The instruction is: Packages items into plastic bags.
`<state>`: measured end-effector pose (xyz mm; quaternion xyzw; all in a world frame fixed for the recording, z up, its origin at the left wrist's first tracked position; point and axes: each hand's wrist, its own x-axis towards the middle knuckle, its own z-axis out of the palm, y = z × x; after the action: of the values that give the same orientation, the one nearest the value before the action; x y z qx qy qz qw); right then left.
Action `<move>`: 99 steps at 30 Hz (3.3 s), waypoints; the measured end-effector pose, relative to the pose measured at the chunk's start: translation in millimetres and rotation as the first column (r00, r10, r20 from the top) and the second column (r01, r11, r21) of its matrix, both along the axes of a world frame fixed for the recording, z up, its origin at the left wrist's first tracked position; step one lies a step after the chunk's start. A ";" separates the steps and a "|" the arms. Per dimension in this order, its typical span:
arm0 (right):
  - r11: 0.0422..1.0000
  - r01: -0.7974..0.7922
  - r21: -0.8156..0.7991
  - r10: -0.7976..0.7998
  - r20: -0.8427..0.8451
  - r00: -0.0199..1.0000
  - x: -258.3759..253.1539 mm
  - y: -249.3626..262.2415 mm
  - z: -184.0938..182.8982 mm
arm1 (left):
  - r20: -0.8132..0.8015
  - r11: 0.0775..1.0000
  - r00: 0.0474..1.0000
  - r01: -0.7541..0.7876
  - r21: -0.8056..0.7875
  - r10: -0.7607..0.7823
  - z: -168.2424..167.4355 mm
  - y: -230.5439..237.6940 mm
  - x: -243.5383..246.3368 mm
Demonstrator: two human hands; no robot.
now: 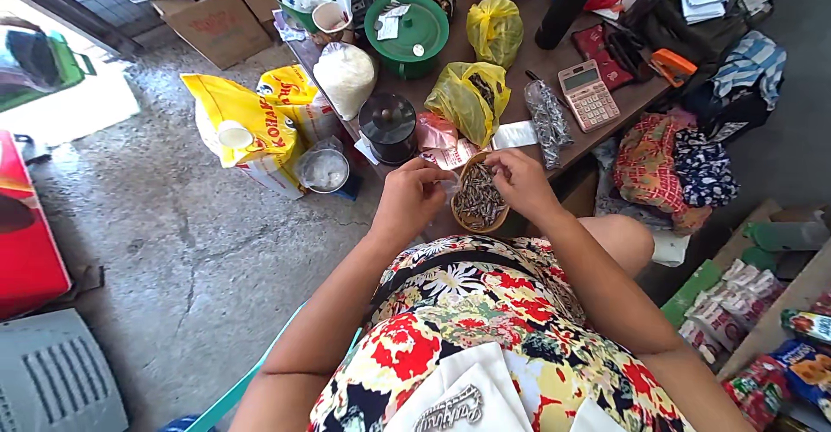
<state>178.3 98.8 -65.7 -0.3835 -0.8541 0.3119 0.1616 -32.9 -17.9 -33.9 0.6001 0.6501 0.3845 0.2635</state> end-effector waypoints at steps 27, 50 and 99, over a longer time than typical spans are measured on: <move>0.969 -0.167 -0.183 0.232 0.438 0.869 -0.8 -7.1 -83.0 | 0.264 0.997 0.964 0.052 -0.059 -0.035 -5.6 18.7 4.1; 0.919 0.135 -0.371 -0.257 -0.302 0.918 18.3 -3.4 48.0 | 0.249 0.974 0.963 0.147 -0.175 -0.100 -11.7 55.0 39.3; 0.922 -0.299 0.247 0.329 -0.089 0.940 0.0 -3.0 43.0 | 0.274 0.996 0.960 0.073 -0.051 -0.057 -4.2 33.4 32.4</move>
<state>178.3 95.8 -22.7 -0.1989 -0.9227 0.2570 0.2075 -0.5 15.6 -38.1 0.5544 0.5991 0.4344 0.3809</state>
